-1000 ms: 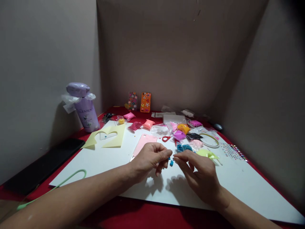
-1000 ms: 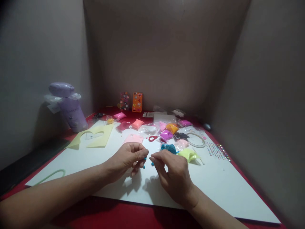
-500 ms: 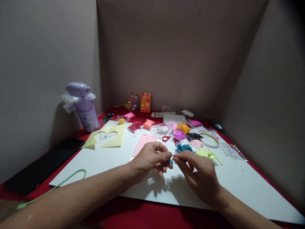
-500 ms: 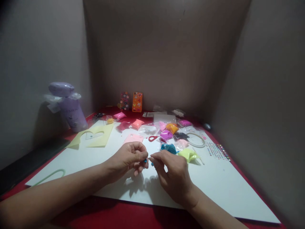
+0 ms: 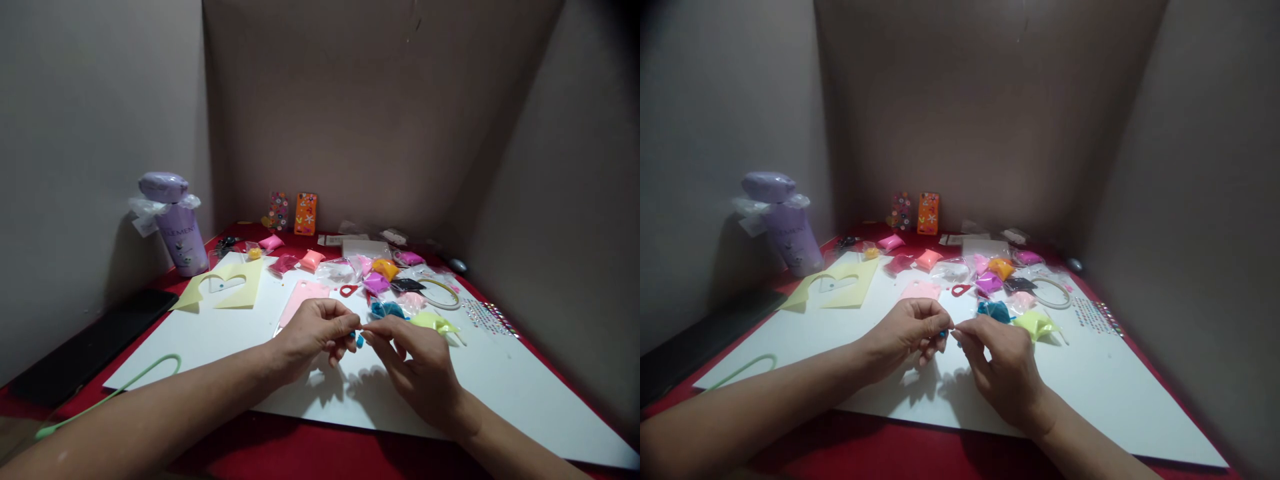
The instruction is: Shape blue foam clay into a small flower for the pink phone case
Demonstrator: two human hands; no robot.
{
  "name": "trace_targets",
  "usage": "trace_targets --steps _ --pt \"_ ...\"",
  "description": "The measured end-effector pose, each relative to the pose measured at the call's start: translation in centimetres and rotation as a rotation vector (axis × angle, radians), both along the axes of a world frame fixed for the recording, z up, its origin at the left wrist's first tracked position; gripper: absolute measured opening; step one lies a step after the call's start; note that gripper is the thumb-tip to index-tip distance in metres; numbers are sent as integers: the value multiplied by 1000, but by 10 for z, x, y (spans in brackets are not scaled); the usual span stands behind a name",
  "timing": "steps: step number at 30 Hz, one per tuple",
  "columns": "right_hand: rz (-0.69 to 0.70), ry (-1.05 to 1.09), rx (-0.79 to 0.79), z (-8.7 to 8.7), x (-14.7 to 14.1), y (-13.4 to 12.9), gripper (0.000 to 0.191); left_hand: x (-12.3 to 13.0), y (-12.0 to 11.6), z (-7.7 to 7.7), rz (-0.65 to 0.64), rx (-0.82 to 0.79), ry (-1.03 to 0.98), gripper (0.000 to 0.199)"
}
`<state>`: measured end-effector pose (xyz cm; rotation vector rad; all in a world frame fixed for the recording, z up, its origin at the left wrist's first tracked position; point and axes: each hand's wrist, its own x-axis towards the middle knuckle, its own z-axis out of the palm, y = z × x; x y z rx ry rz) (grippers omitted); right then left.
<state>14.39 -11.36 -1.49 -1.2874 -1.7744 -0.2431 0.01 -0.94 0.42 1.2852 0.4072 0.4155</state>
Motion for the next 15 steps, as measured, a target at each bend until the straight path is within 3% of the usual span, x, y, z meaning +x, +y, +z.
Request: trace_targets --steps 7,15 --pt "3 4 -17 0 0 0 9 -1 -1 1 -7 20 11 28" --pt "26 -45 -52 3 0 -1 9 2 -3 4 81 44 28 34"
